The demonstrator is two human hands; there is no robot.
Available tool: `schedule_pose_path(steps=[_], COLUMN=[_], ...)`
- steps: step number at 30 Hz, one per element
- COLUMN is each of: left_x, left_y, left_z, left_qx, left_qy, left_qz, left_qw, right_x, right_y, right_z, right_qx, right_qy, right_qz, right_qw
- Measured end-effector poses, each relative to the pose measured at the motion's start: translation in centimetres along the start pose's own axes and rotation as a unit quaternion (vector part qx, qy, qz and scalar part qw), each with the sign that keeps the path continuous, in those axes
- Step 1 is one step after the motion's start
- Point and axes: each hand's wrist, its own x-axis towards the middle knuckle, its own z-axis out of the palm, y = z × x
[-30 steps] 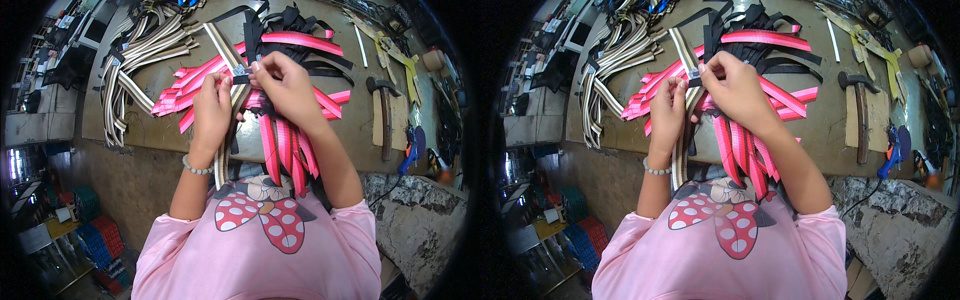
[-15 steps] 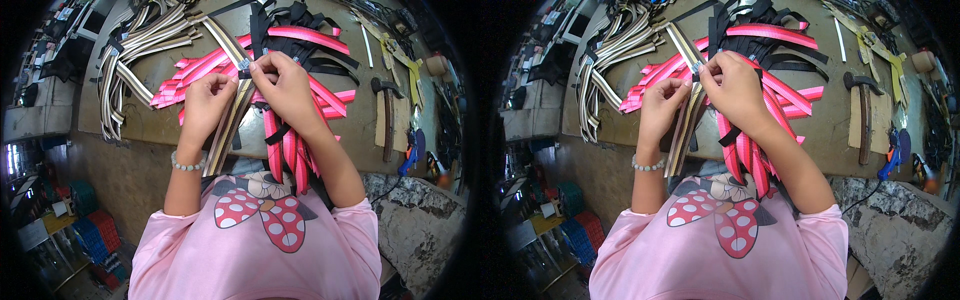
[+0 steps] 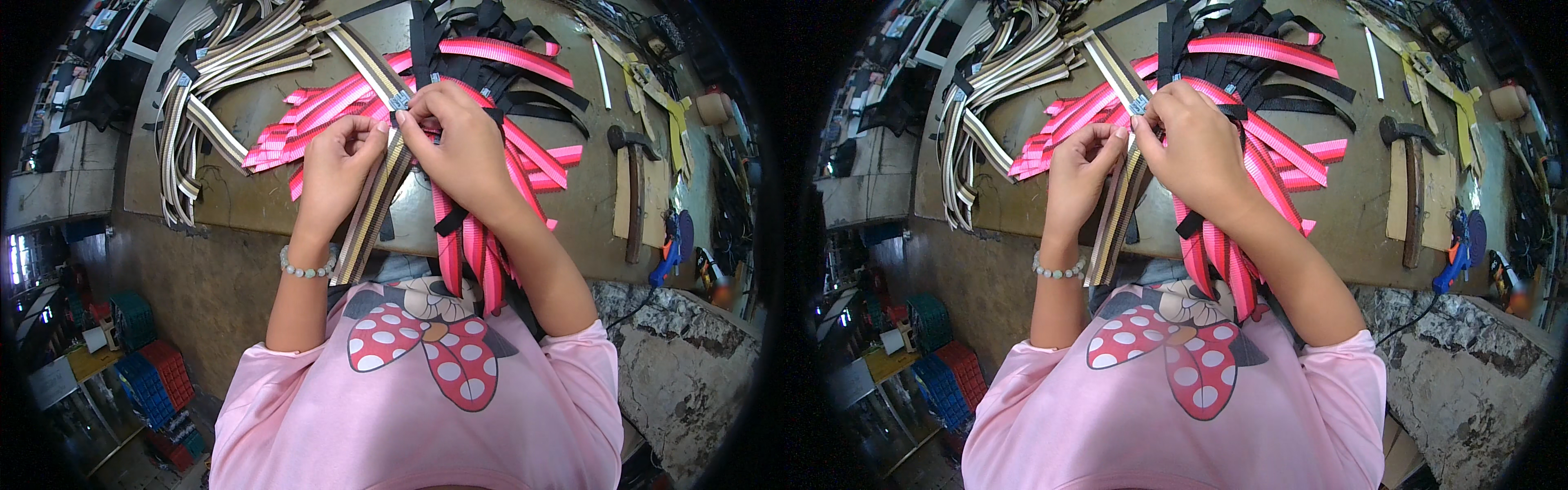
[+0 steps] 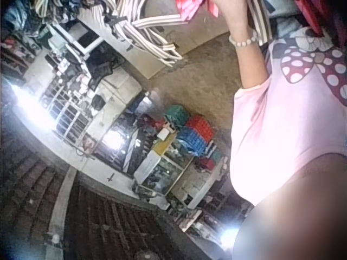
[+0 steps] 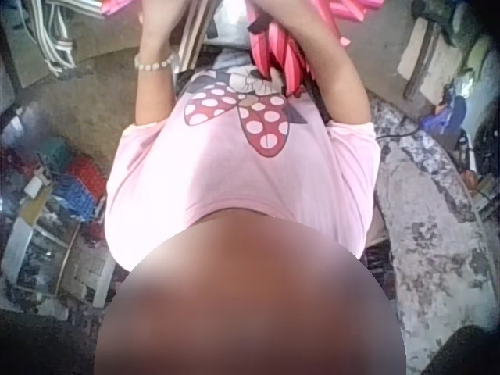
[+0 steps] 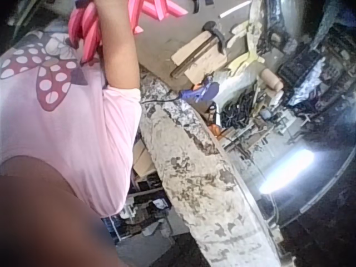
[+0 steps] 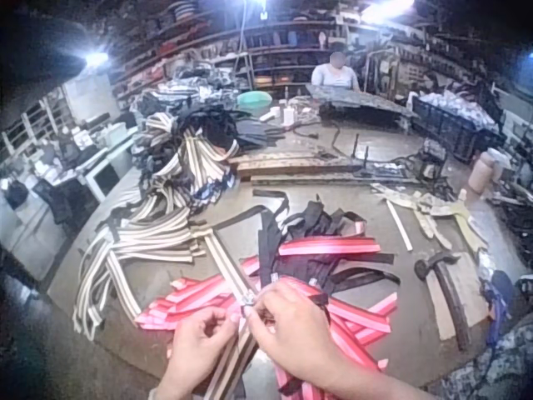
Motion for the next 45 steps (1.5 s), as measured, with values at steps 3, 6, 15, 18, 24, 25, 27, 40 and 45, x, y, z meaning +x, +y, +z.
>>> schedule_pose_path(steps=[3, 6, 15, 18, 24, 25, 27, 40, 45], left_x=[0.0, 0.0, -1.2, -1.8, -2.4, -1.9, -1.4, -0.7, -1.8], left_y=[-0.2, -0.6, 4.5, 6.0, 3.0, 2.6, 2.0, 0.8, 1.0], left_z=[0.1, 0.1, -8.1, -8.2, 1.7, 2.5, 3.3, 2.7, 2.7], left_qx=[0.016, 0.032, 0.393, 0.346, 0.198, 0.212, 0.248, 0.178, 0.209], left_qy=[0.004, 0.005, 0.320, 0.323, 0.081, 0.065, 0.059, 0.044, 0.014], left_qz=[0.008, 0.011, -0.025, 0.028, 0.206, 0.183, 0.208, 0.192, 0.212], left_qw=[1.000, 0.999, 0.862, 0.880, 0.955, 0.958, 0.944, 0.964, 0.954], right_x=[-0.1, 0.0, 1.5, 1.6, 1.4, 1.4, 1.4, 1.3, 1.6], right_y=[0.0, 0.0, 1.5, 1.9, 2.2, 2.2, 2.2, 2.0, 2.2], right_z=[0.3, 0.4, -4.1, -3.9, -4.3, -4.4, -4.4, -3.6, -4.7], right_qx=[-0.010, -0.035, 0.209, 0.117, 0.105, 0.100, 0.101, 0.046, 0.119], right_qy=[0.011, 0.021, 0.021, -0.017, -0.063, -0.069, -0.075, -0.044, -0.084], right_qz=[-0.015, -0.053, 0.100, 0.061, 0.021, 0.022, 0.008, -0.043, 0.039], right_qw=[1.000, 0.998, 0.972, 0.991, 0.992, 0.992, 0.992, 0.997, 0.989])
